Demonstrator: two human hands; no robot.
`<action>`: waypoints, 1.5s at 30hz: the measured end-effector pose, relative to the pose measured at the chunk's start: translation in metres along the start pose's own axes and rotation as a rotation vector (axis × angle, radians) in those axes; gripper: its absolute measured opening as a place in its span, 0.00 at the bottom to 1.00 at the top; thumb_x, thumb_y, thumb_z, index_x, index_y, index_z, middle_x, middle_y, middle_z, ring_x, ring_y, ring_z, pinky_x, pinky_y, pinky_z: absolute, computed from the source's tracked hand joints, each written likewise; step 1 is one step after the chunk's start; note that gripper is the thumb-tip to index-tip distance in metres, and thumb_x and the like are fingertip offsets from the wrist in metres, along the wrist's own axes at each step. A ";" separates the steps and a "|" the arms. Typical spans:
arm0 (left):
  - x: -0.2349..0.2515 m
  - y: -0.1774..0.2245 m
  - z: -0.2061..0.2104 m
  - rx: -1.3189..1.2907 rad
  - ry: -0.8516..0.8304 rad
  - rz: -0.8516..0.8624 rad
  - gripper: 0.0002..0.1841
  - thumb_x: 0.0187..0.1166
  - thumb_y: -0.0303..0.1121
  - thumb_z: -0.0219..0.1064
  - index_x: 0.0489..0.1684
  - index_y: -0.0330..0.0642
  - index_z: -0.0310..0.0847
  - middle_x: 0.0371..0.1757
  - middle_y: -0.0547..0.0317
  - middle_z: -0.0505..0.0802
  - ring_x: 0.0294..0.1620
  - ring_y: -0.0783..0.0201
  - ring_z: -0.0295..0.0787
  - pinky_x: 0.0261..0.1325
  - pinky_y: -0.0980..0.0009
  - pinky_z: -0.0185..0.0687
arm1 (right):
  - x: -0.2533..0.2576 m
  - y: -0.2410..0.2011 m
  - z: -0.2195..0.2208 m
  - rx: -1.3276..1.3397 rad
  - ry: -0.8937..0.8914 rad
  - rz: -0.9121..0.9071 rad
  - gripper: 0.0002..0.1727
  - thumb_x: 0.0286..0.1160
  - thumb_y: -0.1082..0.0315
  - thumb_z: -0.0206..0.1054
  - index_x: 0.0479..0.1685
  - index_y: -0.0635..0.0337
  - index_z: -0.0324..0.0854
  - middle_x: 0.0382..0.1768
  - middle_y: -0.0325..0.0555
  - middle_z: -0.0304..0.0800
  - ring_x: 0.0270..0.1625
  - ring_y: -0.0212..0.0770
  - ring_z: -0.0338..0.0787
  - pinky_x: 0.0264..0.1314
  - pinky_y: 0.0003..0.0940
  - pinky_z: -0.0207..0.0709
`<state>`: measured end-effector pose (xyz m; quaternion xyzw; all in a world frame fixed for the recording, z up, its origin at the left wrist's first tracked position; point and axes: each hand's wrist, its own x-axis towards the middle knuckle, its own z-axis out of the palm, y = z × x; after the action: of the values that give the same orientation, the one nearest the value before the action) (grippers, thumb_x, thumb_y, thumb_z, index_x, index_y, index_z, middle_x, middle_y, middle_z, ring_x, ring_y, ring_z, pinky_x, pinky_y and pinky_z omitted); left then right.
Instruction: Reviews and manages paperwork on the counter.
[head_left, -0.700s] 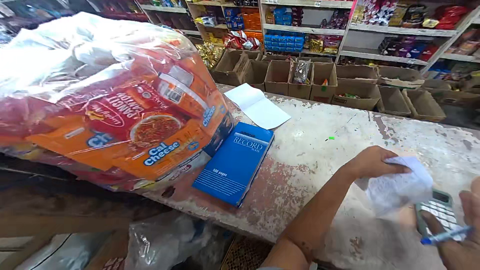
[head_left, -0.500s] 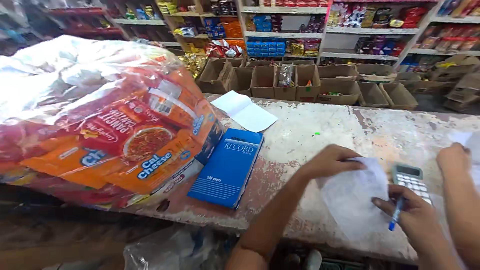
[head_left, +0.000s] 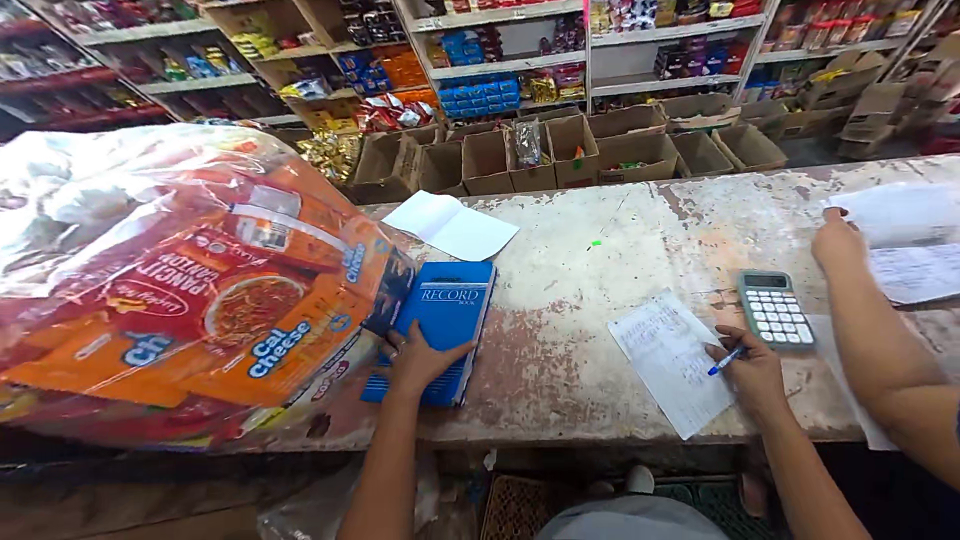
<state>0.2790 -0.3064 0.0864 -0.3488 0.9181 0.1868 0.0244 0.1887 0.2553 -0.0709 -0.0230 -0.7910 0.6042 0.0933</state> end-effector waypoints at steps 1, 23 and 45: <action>0.005 0.004 0.002 0.026 -0.021 -0.025 0.75 0.47 0.76 0.80 0.98 0.49 0.37 0.94 0.25 0.39 0.93 0.22 0.30 0.83 0.18 0.29 | 0.000 -0.001 0.000 0.031 0.004 -0.011 0.29 0.64 0.64 0.83 0.67 0.52 0.82 0.45 0.42 0.92 0.44 0.40 0.93 0.43 0.40 0.91; 0.039 0.057 -0.025 0.414 -0.234 0.217 0.37 0.74 0.58 0.73 0.65 0.27 0.82 0.64 0.25 0.86 0.71 0.30 0.81 0.71 0.32 0.72 | -0.014 -0.020 0.005 0.442 0.079 -0.060 0.21 0.68 0.76 0.77 0.62 0.64 0.81 0.45 0.50 0.92 0.46 0.44 0.93 0.48 0.42 0.92; 0.045 0.047 -0.058 0.269 -0.020 -0.074 0.34 0.67 0.51 0.82 0.68 0.37 0.85 0.65 0.27 0.87 0.70 0.28 0.81 0.68 0.25 0.70 | -0.006 -0.003 0.007 0.504 0.033 -0.105 0.22 0.69 0.78 0.75 0.63 0.67 0.79 0.49 0.53 0.89 0.48 0.46 0.92 0.51 0.42 0.91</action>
<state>0.2196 -0.3234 0.1473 -0.3742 0.9210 0.0645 0.0871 0.1937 0.2470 -0.0708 0.0321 -0.6139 0.7761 0.1404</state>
